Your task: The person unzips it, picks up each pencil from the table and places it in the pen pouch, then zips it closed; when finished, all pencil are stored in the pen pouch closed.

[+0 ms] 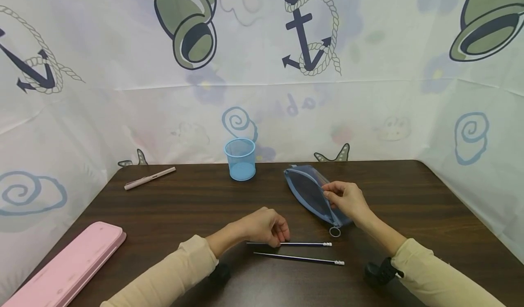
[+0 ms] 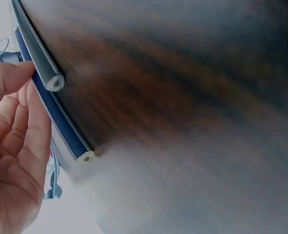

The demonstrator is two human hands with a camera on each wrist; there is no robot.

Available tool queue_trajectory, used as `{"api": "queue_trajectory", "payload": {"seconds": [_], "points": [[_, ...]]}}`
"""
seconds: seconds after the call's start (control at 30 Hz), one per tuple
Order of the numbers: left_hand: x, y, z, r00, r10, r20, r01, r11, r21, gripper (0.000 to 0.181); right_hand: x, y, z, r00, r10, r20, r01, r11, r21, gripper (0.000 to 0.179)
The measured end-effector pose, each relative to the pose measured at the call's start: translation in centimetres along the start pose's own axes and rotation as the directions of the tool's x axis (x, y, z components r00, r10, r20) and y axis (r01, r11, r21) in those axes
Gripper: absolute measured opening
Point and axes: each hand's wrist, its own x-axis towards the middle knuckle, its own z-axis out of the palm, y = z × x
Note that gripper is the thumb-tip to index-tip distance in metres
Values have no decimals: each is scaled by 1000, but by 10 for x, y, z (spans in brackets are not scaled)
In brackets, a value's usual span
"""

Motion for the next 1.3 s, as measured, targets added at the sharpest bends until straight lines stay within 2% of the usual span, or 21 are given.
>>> {"api": "queue_trajectory", "payload": {"seconds": [0.1, 0.23, 0.33, 0.43, 0.5, 0.57, 0.63, 0.7, 0.83, 0.9, 0.93, 1.0, 1.07, 1.3], "points": [[-1, -2, -4, 999, 18, 29, -19, 1000, 18, 21, 0, 1, 0, 1000, 0, 3, 0, 1000, 0, 20], [-2, -6, -16, 996, 34, 77, -33, 999, -7, 20, 0, 1, 0, 1000, -5, 6, 5, 1000, -2, 19], [-1, -9, -27, 995, -23, 92, 31, 996, -88, 20, 0, 1, 0, 1000, -10, 2, 10, 1000, -3, 19], [3, -11, -35, 989, -124, 86, 139, 968, -208, 19, 1, 1, 0, 1000, -13, -4, 13, 1000, -5, 19], [7, -13, -37, 977, -196, 81, 211, 924, -318, 19, 1, 0, 0, 1000, -13, -7, 13, 1000, -6, 18], [12, -13, -36, 966, -249, 68, 254, 872, -419, 22, 1, 0, 0, 1000, -10, -9, 10, 1000, -7, 18], [19, -13, -32, 953, -298, 60, 282, 795, -537, 25, 1, 0, 1, 1000, -9, -9, 9, 1000, -10, 17], [28, -12, -27, 938, -342, 54, 293, 700, -651, 28, 1, -1, 1, 1000, -9, -10, 9, 1000, -12, 17], [47, -5, -17, 913, -407, 27, 254, 516, -818, 35, 1, -1, 2, 1000, -13, -17, 13, 1000, -15, 16], [57, 0, -13, 898, -439, 4, 224, 449, -865, 40, 1, -2, 2, 1000, -14, -19, 14, 1000, -14, 16], [62, 2, -11, 892, -453, -10, 206, 425, -881, 41, 1, -2, 3, 1000, -14, -18, 14, 1000, -13, 16], [69, 6, -8, 879, -475, -40, 169, 389, -906, 45, 0, -2, 2, 1000, -13, -15, 13, 1000, -12, 17], [75, 9, -4, 866, -496, -69, 142, 377, -915, 45, 0, -3, 2, 1000, -14, -10, 14, 1000, -9, 17], [90, 20, 10, 829, -525, -194, 50, 415, -909, 42, -1, -3, 2, 1000, -22, -3, 22, 1000, -15, 17]]}}
